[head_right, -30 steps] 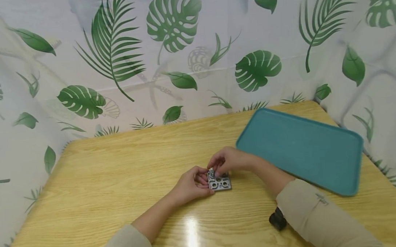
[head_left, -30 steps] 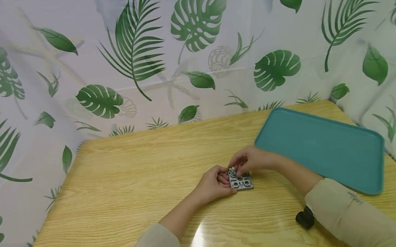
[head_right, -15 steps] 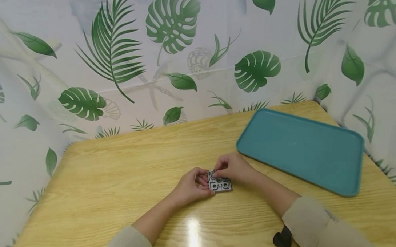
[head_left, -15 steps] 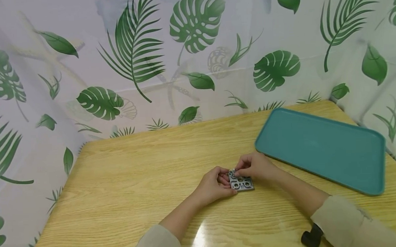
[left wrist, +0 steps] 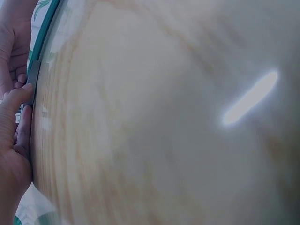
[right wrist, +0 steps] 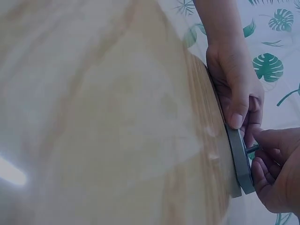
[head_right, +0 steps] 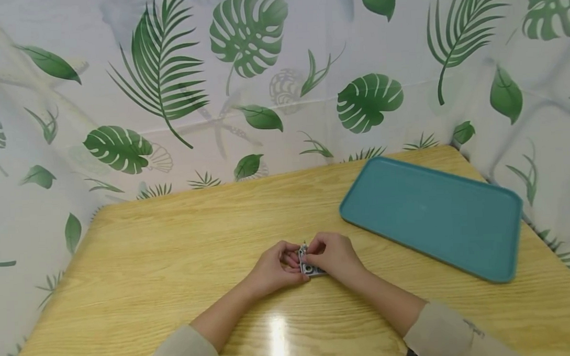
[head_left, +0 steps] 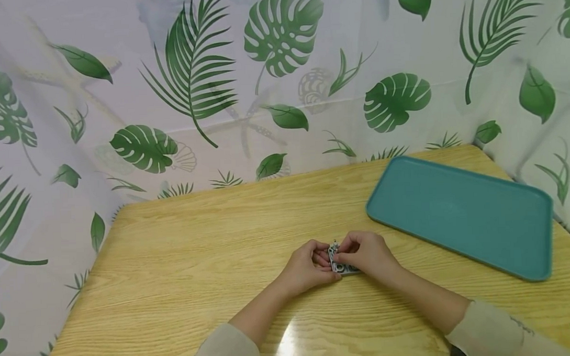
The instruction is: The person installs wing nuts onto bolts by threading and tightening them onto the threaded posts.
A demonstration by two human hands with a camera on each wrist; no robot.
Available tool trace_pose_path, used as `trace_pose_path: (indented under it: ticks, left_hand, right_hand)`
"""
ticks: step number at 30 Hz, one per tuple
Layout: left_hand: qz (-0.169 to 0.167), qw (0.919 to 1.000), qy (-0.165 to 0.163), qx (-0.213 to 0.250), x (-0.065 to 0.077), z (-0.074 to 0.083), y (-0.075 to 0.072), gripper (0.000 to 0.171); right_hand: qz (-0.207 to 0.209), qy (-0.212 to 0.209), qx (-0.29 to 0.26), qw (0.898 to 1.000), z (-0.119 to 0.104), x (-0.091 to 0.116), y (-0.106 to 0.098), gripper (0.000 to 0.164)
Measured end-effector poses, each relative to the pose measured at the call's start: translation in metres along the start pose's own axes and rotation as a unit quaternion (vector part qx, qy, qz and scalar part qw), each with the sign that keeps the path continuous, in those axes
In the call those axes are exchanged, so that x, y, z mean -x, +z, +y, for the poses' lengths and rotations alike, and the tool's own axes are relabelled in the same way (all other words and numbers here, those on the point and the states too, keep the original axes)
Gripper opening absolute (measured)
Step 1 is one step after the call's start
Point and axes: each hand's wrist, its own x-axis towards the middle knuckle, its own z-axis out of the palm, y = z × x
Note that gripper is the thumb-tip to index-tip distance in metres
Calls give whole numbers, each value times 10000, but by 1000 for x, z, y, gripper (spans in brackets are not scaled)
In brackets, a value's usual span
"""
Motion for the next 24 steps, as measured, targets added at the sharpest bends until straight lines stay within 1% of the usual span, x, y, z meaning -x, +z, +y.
trace_pose_path:
  ticks: [4,6,8,10,12,15,17,19,21,24]
  left_hand:
    - [5,10000,56,-2,0,-1,0,60]
    - [6,10000,68,13,0,-1,1,60]
    - [6,10000,73,28,0,-2,1,61]
    - [22,10000,69,40,-1,-2,2,61]
    - [24,10000,55,38,0,-2,2,61]
    - [5,10000,21,24,0,-3,1,61]
    - [-7,10000,0,30,1,-3,1,60]
    - [-9,10000,-6,14,0,-3,1,60]
    - [-5,10000,14,-2,0,-3,1,60]
    - [-18,10000,50,-29,-1,-2,0,60]
  right_hand:
    - [-283,124,-43,9995,1,-1,-4,15]
    - [-466,241,-49,9986,4,-5,-7,18]
    - [-721,294,-81,9969,7,-12,-12,22]
    - [-1047,199,-223,9941,12,-21,-16,27]
    - [-1422,1,-367,9892,16,-31,-20,33]
    - [-2081,-351,-567,9758,21,-44,-24,38]
    - [-2477,-499,-588,9658,22,-51,-25,38]
    - [-2734,-567,-593,9584,22,-55,-26,33]
    - [-2804,-601,-531,9565,21,-57,-25,27]
    - [-2607,-563,-382,9630,20,-56,-25,21]
